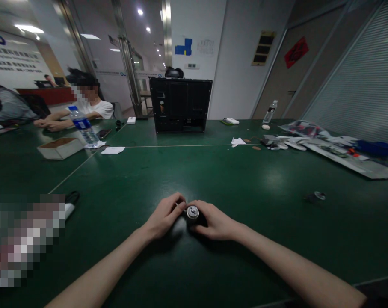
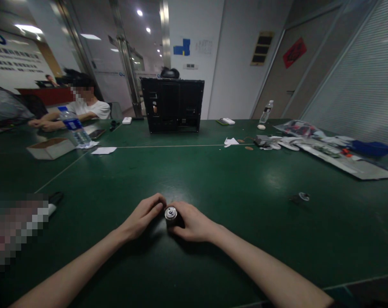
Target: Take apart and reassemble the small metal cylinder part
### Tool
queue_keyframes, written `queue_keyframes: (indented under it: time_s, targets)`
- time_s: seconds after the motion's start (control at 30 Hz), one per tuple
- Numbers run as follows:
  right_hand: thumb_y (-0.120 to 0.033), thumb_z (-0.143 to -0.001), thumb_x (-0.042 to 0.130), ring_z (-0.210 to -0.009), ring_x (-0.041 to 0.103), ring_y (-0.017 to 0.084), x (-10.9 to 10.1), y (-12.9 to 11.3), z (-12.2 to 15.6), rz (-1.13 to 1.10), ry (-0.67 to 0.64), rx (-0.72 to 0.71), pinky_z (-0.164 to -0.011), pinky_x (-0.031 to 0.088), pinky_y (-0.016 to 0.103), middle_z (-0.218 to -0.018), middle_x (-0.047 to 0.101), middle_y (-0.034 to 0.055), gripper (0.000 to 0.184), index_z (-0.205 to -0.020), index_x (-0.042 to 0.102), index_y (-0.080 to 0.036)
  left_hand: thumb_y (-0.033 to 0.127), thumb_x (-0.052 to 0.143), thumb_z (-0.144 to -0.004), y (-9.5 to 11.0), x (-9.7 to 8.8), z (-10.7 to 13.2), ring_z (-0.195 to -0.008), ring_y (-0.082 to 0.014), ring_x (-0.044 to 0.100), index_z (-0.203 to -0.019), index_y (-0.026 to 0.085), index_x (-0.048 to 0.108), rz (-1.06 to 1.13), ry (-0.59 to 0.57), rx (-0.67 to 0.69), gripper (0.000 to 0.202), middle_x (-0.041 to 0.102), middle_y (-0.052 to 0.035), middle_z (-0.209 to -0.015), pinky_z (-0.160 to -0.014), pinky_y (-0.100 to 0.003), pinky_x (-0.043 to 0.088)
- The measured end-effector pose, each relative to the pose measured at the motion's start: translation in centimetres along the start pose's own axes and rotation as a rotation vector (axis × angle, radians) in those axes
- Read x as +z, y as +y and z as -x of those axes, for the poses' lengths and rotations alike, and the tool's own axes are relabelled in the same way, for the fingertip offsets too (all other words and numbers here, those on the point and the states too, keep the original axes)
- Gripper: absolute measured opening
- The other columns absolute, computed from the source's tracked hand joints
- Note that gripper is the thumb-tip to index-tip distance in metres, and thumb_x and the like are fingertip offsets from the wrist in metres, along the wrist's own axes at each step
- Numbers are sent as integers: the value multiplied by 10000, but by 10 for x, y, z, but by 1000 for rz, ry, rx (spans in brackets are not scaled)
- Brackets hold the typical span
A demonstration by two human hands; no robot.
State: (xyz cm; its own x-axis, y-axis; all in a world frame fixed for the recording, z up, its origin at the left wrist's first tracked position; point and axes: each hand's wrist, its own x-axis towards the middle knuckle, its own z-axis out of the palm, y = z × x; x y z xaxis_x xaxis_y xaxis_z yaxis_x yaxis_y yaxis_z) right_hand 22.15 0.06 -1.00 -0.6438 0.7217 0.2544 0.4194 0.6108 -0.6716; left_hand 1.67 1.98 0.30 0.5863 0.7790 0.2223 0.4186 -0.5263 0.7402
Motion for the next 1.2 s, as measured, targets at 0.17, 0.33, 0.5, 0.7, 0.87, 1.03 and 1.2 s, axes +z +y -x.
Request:
queue_keyframes:
  time_s: [0.17,0.33,0.5,0.7,0.87,1.03,1.2]
  targets:
    - [-151,-730,635,-903,542,191,5,3,-1,-11,41,-15,-796,414,296,-1023,584,55,396,-1100,496,-174,409,477,-862,7,1,5,-763,-190,503,-933,166,505,-123,8,89,255,555,-47,-873,-700,-302,405]
    - [-247,-732,675,-839,523,190,11,5,-3,25,74,46,-723,400,285,-950,573,51,360,-1038,503,-168,327,641,-743,11,3,6,-783,-194,501,-931,183,486,-209,26,90,283,540,-38,-900,-694,-301,402]
    - [-279,-732,687,-822,506,184,13,5,-4,47,62,37,-716,388,284,-933,567,46,358,-1019,504,-168,322,620,-783,9,5,5,-768,-185,492,-894,181,490,-245,23,86,221,530,-33,-877,-679,-294,406]
    - [-186,-724,655,-849,500,187,9,0,-2,52,60,-19,-761,399,294,-956,563,53,349,-1032,493,-161,308,576,-818,8,2,6,-787,-190,493,-921,174,494,-250,11,124,188,527,-44,-887,-705,-305,409]
    - [-98,-705,598,-892,511,198,9,0,-1,58,67,-10,-815,404,316,-1014,566,71,406,-1090,486,-160,282,536,-832,10,-2,6,-808,-198,495,-934,171,496,-241,0,156,156,523,-51,-893,-725,-313,407]
    - [-128,-727,609,-915,520,203,13,1,-2,47,71,23,-827,407,323,-1031,574,75,386,-1093,491,-163,319,595,-787,10,-1,6,-807,-204,497,-943,176,493,-254,5,147,235,530,-52,-904,-716,-315,410]
    - [-168,-734,630,-891,530,202,14,1,-4,61,84,54,-798,415,320,-991,584,67,353,-1063,502,-165,355,660,-743,9,1,5,-785,-202,496,-865,183,505,-317,57,82,262,539,-39,-870,-694,-308,408]
